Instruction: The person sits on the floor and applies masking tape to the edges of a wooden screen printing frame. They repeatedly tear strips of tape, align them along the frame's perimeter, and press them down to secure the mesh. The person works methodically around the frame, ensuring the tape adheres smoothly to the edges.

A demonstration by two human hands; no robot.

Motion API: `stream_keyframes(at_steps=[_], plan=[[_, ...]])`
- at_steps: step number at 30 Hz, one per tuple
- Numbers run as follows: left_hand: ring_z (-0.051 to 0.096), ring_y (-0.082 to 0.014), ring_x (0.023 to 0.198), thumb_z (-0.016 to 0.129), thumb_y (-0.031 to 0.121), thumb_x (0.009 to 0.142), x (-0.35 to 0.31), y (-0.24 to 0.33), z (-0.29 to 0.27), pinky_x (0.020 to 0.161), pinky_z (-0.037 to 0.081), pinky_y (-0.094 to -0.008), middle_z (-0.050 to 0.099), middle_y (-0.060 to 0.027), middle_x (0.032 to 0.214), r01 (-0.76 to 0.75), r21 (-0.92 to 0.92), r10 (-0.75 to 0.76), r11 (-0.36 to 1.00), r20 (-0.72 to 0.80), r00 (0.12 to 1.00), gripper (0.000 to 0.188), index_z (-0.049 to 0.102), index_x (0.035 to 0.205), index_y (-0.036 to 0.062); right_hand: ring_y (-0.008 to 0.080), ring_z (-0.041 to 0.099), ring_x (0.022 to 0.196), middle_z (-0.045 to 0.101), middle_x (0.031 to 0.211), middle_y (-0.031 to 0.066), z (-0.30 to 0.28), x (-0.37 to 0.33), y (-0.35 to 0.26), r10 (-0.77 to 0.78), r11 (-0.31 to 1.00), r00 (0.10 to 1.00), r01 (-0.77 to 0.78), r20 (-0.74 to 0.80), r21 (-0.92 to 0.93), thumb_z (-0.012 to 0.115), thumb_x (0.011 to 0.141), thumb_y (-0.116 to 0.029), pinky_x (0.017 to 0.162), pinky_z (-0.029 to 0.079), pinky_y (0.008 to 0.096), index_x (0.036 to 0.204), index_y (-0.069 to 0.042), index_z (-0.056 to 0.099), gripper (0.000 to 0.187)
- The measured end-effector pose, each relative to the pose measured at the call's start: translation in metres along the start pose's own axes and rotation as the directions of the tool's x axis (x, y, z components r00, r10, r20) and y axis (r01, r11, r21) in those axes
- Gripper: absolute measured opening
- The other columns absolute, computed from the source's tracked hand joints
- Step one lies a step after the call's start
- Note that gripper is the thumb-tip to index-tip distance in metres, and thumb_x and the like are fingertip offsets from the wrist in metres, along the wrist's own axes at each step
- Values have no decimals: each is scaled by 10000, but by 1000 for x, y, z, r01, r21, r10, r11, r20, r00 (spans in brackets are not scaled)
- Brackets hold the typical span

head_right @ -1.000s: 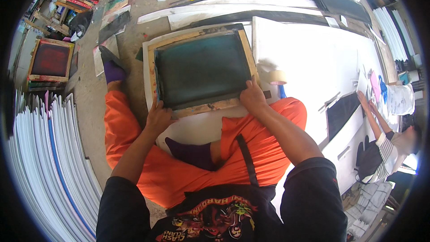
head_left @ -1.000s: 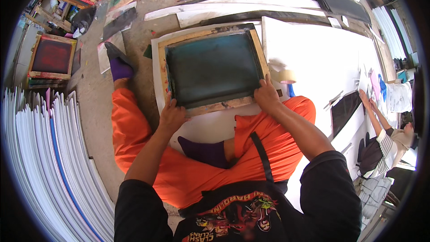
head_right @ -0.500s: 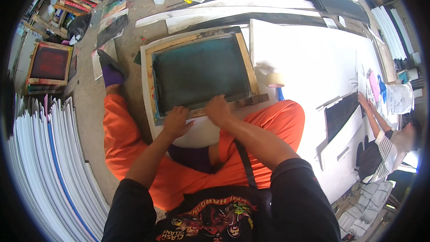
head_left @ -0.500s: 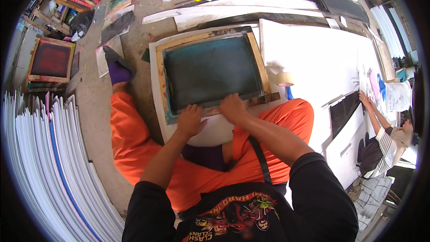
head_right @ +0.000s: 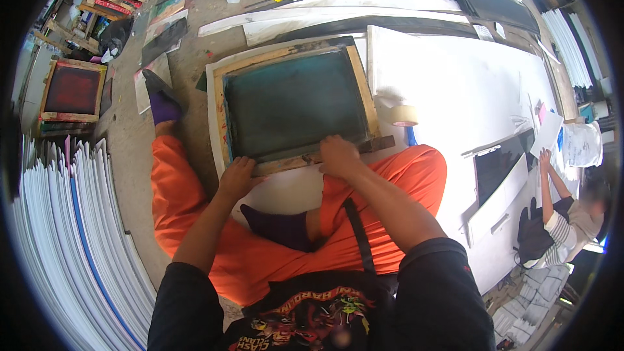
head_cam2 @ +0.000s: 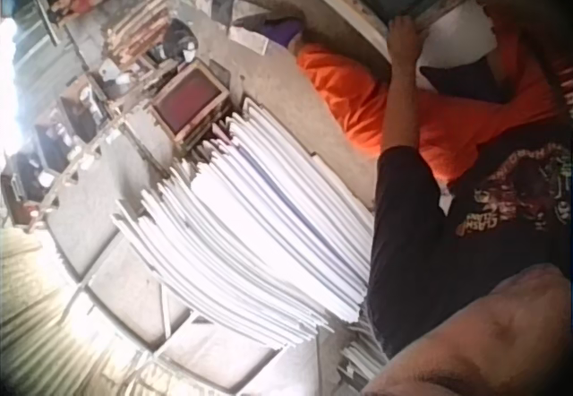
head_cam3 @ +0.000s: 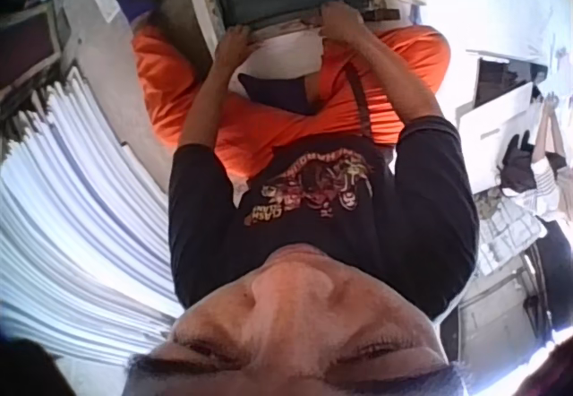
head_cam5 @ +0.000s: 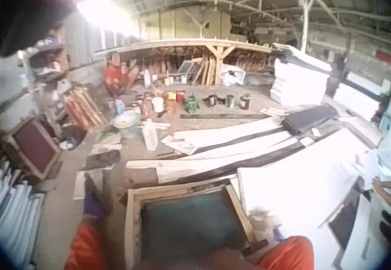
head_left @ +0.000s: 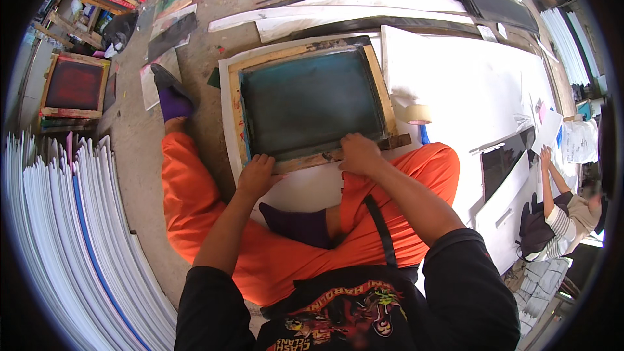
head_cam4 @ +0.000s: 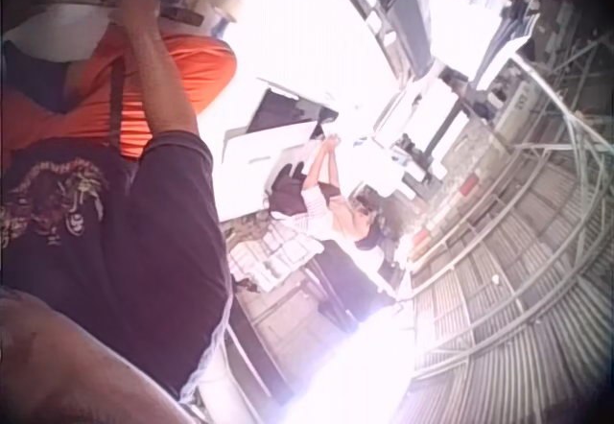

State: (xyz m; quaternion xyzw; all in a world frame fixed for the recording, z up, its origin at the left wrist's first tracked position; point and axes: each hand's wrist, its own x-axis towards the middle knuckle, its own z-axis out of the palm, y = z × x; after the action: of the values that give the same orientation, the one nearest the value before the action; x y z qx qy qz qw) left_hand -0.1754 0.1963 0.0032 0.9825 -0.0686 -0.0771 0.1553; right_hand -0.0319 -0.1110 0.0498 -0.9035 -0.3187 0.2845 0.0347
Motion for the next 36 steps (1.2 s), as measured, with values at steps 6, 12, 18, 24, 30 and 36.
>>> stream_keyframes(at_steps=[6, 12, 18, 24, 30, 36], plan=[[653, -320, 1016, 758, 553, 858, -2, 2, 9, 1072, 493, -498, 665, -122, 972, -15, 200, 9, 980, 29, 1000, 536, 651, 1001, 48, 345, 617, 1265, 676, 1257, 151, -27, -8, 36, 117, 993, 989, -114, 92, -36, 908, 721, -379, 1056, 546, 449, 1197, -15, 688, 638], [653, -340, 1072, 729, 674, 820, -4, 7, 2, 1291, 188, -565, 709, -117, 818, 23, 410, 39, 912, -142, 989, 619, 727, 891, 59, 317, 658, 1229, 697, 1245, 152, -24, -18, 46, 157, 982, 987, -153, 30, -114, 894, 755, -284, 1025, 576, 432, 1159, -26, 715, 512], [661, -349, 1127, 710, 732, 807, 4, 19, -7, 1313, 88, -560, 754, -135, 825, 79, 486, -97, 871, 12, 995, 689, 768, 915, 53, 319, 666, 1214, 678, 1239, 197, 3, -14, 47, 183, 963, 980, -195, -78, -186, 807, 784, -144, 1001, 578, 421, 1173, -2, 672, 436], [657, -360, 1148, 737, 706, 803, 2, 20, -16, 1299, 163, -556, 774, -146, 863, 137, 415, -180, 900, 67, 981, 690, 770, 967, 37, 395, 649, 1221, 674, 1252, 252, -25, -1, 57, 172, 978, 984, -177, 54, 112, 755, 803, -152, 1009, 559, 456, 1213, 48, 632, 473], [615, -380, 1199, 790, 612, 809, -15, 9, -9, 1243, 302, -569, 776, -150, 928, 141, 256, -106, 956, -143, 984, 627, 761, 1044, 31, 418, 701, 1134, 727, 1193, 264, -64, 3, 109, 520, 845, 806, -439, -283, 305, 768, 792, -236, 989, 553, 485, 1368, 106, 534, 710], [609, -391, 1181, 804, 581, 804, -16, 10, -8, 1226, 327, -571, 770, -155, 925, 137, 240, -103, 961, -149, 984, 584, 750, 993, 30, 427, 669, 1235, 699, 1293, 269, -47, 0, 85, 654, 730, 757, -626, -10, 275, 752, 828, -233, 1033, 544, 501, 1281, 66, 571, 572]])
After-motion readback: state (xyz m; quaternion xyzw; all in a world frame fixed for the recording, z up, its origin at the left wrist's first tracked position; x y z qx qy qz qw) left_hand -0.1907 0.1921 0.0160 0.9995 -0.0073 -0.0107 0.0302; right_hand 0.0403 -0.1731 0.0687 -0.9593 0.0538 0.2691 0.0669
